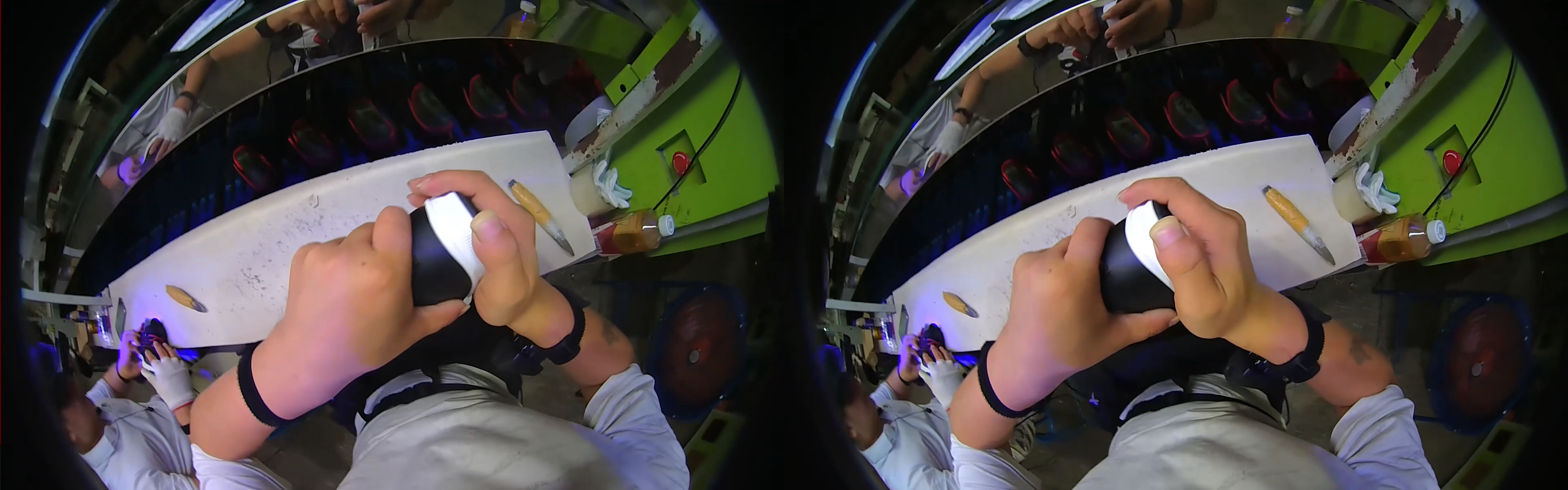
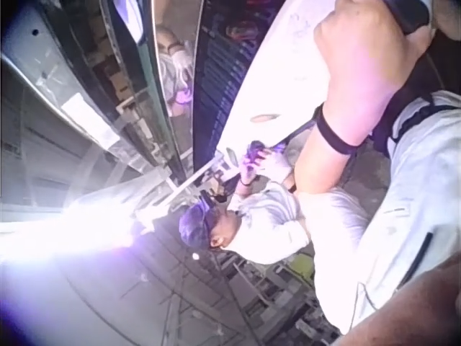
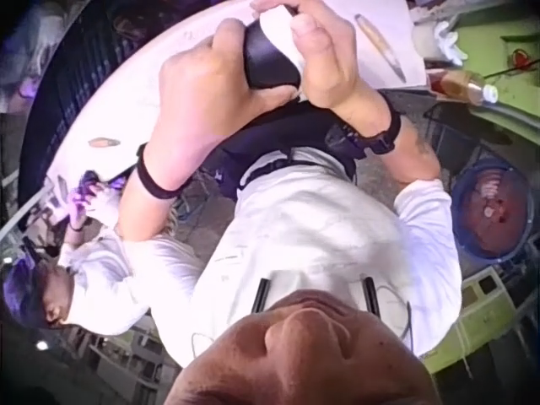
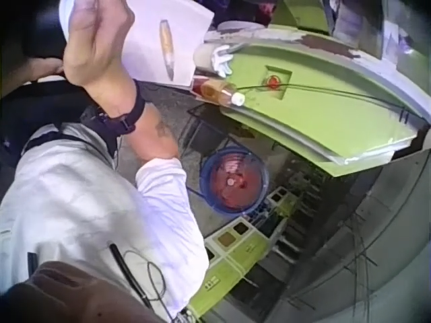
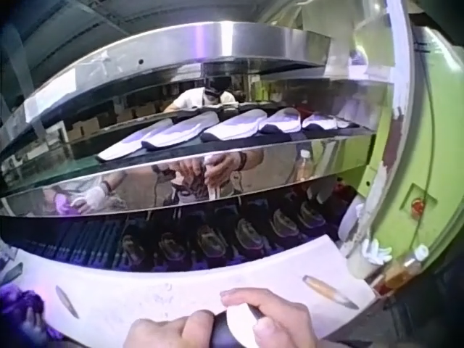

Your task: The person is shown checking and assembling shoe parts on a production conveyor line, involving fitting outsoles and insoles.

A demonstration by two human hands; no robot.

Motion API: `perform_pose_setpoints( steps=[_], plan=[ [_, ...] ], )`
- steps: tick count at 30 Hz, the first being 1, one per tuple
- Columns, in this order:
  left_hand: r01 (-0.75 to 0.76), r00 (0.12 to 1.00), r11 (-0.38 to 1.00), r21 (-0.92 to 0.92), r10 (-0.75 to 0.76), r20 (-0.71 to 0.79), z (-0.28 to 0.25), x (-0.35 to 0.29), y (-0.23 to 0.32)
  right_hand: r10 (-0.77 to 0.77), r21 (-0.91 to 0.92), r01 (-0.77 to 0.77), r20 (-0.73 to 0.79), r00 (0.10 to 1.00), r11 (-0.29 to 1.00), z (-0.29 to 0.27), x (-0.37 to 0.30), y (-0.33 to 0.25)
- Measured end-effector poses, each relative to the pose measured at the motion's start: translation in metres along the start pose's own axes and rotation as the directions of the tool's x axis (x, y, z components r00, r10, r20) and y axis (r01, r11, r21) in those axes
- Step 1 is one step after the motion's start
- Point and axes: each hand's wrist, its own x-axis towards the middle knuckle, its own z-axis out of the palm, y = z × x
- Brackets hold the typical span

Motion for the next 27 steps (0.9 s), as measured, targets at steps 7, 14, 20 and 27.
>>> perform_pose_setpoints(
  steps=[7,14,20,27],
  plan=[
    [-0.212,0.977,0.975,0.06,0.213,-0.011,0.004,-0.017,0.012,0.15,0.281,-0.173,0.102,0.983,0.944,-0.003,-0.022,-0.023],
    [-0.209,0.871,0.909,0.362,0.341,-0.354,0.029,-0.06,0.033,-0.015,0.25,0.038,-0.093,0.996,0.967,0.007,-0.061,-0.02],
    [-0.317,0.847,0.853,0.414,0.451,-0.282,0.032,-0.067,0.029,-0.166,0.094,0.143,0.318,0.934,0.985,-0.005,-0.043,-0.025],
    [-0.573,0.792,0.819,0.039,0.565,-0.23,0.012,-0.057,-0.019,-0.253,-0.054,0.323,0.506,0.825,0.945,-0.004,-0.042,-0.035]
  ],
)
